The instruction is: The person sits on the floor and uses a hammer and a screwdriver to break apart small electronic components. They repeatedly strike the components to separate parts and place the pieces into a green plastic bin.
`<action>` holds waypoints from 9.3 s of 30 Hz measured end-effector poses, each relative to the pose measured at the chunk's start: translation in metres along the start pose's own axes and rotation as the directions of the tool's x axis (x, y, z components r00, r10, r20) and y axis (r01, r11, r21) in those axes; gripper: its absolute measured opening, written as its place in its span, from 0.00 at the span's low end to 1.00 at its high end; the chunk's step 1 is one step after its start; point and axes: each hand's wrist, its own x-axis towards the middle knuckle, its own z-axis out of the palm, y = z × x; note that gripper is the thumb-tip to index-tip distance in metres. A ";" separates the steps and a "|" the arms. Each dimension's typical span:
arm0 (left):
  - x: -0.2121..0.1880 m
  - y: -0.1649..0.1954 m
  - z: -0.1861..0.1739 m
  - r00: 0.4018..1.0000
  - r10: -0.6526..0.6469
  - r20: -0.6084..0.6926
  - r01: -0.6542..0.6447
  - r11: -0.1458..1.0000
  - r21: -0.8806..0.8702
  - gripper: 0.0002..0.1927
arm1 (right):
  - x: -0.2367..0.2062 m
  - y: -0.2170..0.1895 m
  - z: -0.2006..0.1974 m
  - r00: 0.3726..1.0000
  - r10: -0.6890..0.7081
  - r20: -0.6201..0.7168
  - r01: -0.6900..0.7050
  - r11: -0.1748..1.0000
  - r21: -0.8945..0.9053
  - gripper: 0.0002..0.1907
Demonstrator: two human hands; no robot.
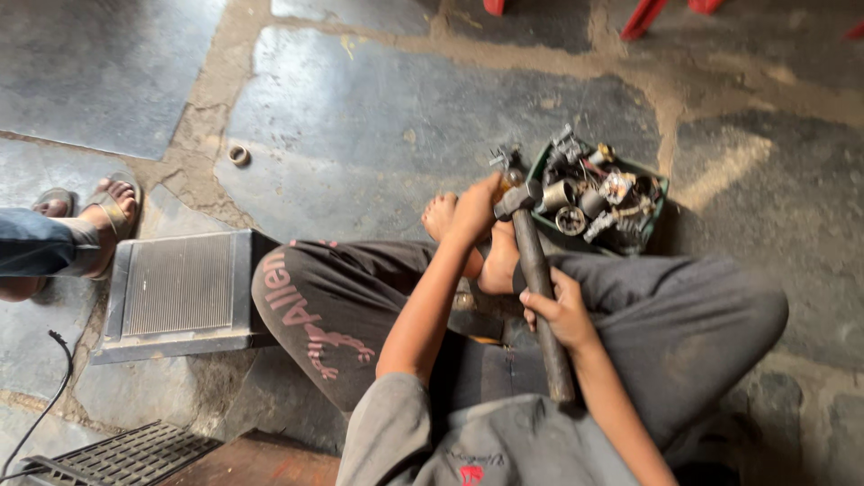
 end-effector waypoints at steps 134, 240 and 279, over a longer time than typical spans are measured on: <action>0.015 0.041 -0.006 0.970 -0.157 -0.188 0.178 0.978 0.105 0.15 | 0.025 -0.066 0.047 0.999 -0.043 0.013 0.044 0.999 -0.006 0.15; -0.012 -0.055 0.032 0.668 -0.726 0.165 0.368 0.515 0.774 0.53 | 0.122 0.030 0.047 0.807 -0.447 -0.385 0.020 0.673 -0.740 0.27; 0.109 0.057 0.212 0.866 0.157 0.474 -0.399 0.789 0.468 0.33 | 0.015 -0.140 0.100 0.621 -0.591 0.515 0.705 0.136 -0.696 0.06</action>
